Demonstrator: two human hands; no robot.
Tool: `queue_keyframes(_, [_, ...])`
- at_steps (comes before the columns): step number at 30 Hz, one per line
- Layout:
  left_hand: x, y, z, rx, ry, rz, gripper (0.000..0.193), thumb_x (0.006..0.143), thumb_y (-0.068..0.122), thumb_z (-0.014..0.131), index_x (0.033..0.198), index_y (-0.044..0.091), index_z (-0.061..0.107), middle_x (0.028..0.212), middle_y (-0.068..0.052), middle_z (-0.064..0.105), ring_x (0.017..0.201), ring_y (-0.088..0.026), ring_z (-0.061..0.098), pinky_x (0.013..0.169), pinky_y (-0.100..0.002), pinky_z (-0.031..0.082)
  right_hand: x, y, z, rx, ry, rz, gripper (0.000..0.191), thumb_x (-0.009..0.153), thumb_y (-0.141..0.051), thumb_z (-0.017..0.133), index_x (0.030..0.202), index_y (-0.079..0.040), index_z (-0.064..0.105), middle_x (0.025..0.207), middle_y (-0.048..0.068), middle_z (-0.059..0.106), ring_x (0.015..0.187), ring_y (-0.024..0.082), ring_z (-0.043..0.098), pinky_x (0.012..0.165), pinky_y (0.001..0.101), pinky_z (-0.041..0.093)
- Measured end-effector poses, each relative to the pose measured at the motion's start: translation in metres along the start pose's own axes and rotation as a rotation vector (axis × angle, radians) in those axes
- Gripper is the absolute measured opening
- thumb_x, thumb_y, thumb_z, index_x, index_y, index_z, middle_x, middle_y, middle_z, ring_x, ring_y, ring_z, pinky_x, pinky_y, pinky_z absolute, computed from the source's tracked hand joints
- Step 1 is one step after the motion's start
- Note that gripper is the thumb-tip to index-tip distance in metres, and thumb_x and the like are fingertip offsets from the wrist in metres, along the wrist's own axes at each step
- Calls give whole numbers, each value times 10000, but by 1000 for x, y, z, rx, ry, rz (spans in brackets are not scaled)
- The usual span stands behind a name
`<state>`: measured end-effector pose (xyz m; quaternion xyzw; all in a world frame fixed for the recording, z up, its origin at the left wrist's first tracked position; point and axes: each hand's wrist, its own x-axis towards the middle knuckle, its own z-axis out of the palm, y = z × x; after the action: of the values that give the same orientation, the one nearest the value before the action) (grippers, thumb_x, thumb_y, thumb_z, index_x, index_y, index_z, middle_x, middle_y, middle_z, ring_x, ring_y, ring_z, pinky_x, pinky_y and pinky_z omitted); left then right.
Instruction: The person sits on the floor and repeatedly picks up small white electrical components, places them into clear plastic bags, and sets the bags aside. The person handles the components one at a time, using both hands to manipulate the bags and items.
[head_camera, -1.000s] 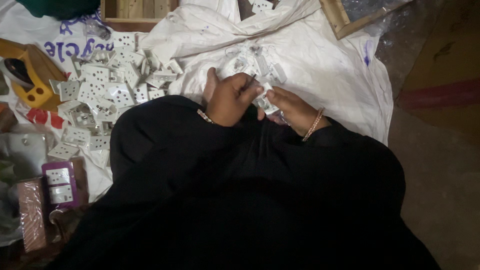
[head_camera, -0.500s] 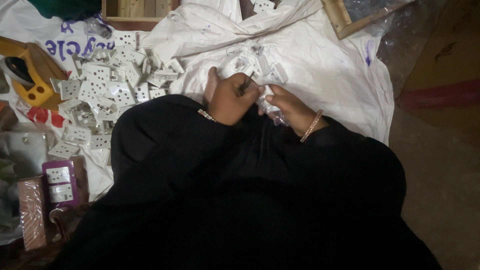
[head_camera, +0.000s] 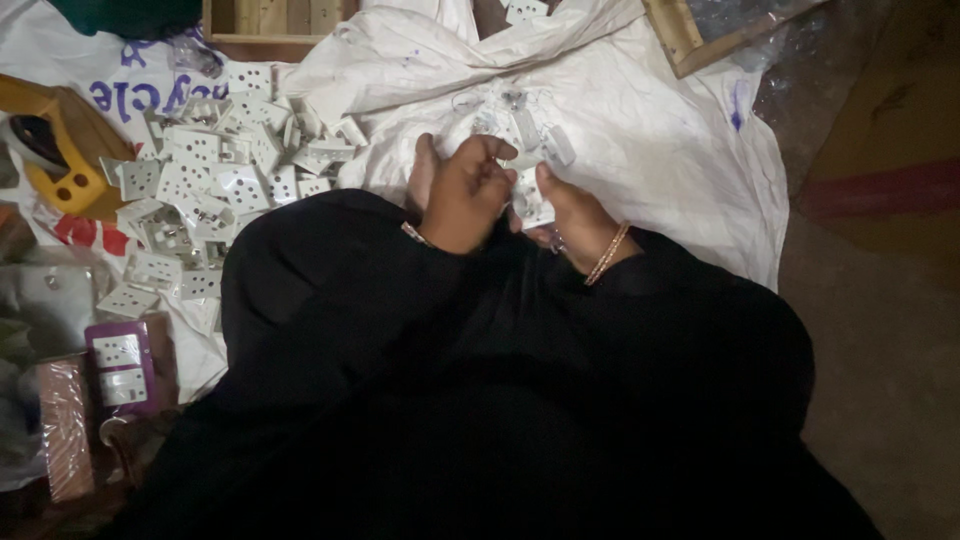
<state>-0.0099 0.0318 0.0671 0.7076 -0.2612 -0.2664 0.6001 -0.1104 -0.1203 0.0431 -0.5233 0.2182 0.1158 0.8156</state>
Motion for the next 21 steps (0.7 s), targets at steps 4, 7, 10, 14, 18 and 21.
queue_keyframes(4, [6, -7, 3, -383, -35, -58, 197, 965, -5, 578, 1156, 36, 552, 756, 3, 593, 538, -88, 600, 527, -263, 491, -4, -7, 5, 88, 1, -4, 501, 1069, -475, 297, 1148, -94, 613, 743, 38, 631, 528, 88, 456, 477, 244, 360])
queue_keyframes(7, [3, -4, 3, -64, 39, 30, 207, 955, 45, 659, 1145, 45, 576, 753, 0, 592, 589, -82, 586, 577, -262, 476, 0, -7, 3, -56, 98, 13, 490, 1056, -506, 359, 1146, -118, 645, 733, 6, 595, 530, 63, 423, 481, 220, 324])
queue_keyframes(10, [-4, 7, -2, 425, 71, 145, 222, 909, 153, 775, 1078, 78, 653, 706, 5, 634, 579, -124, 599, 908, -422, 384, 1, -5, -5, -50, 88, -13, 487, 1061, -512, 408, 1058, -75, 625, 760, 0, 610, 545, 64, 434, 507, 217, 346])
queue_keyframes(14, [-6, 22, -12, 691, 102, 539, 232, 922, 216, 791, 1130, 149, 716, 864, 13, 687, 740, -183, 650, 958, -531, 327, 0, -2, -11, -6, 63, 16, 457, 1061, -476, 404, 1023, -76, 623, 737, 0, 600, 513, 62, 404, 469, 218, 305])
queue_keyframes(18, [-8, 28, -16, 814, 54, 577, 237, 902, 209, 784, 1135, 187, 750, 910, 14, 681, 806, -177, 655, 931, -573, 351, -1, -2, -11, -74, 39, 4, 437, 1058, -463, 401, 1040, -82, 614, 721, 5, 593, 507, 65, 412, 458, 225, 309])
queue_keyframes(21, [-9, 29, -16, 879, 56, 617, 245, 863, 211, 774, 1106, 189, 753, 990, 3, 685, 888, -186, 672, 917, -600, 350, 0, -3, -10, -115, 50, 19, 444, 1059, -479, 389, 1052, -88, 600, 709, -5, 591, 509, 60, 413, 464, 221, 319])
